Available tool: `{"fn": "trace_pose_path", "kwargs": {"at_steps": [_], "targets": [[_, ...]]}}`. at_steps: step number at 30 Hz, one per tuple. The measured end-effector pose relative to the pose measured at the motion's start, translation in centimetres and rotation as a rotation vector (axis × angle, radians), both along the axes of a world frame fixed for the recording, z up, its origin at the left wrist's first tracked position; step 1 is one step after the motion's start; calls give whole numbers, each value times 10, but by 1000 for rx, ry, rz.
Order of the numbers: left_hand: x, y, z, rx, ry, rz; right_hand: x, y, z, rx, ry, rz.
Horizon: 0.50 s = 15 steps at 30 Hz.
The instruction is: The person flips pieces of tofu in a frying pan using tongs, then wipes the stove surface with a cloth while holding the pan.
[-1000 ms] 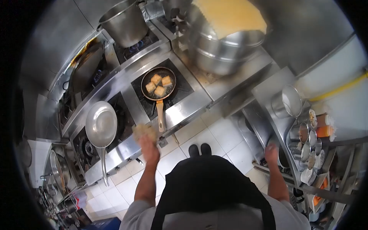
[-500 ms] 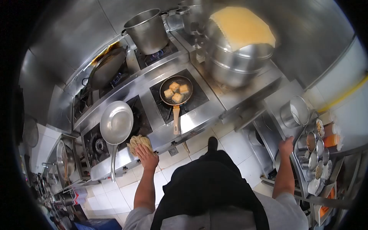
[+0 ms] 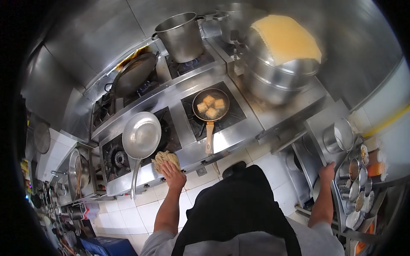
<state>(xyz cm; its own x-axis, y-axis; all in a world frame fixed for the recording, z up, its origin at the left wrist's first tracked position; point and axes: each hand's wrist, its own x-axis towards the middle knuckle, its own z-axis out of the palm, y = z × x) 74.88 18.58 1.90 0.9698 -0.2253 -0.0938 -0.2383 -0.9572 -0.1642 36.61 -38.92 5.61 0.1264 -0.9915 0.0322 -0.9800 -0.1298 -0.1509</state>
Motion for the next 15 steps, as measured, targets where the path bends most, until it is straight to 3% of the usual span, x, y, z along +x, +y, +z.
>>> {"fn": "trace_pose_path", "kwargs": {"at_steps": [5,15], "targets": [[3,2,-6,27,13,12,-6,-9,-15,-96,-11,61],[7,5,-17,2,-42,-18,-12,-10,-15,-18,-20,30]]}}
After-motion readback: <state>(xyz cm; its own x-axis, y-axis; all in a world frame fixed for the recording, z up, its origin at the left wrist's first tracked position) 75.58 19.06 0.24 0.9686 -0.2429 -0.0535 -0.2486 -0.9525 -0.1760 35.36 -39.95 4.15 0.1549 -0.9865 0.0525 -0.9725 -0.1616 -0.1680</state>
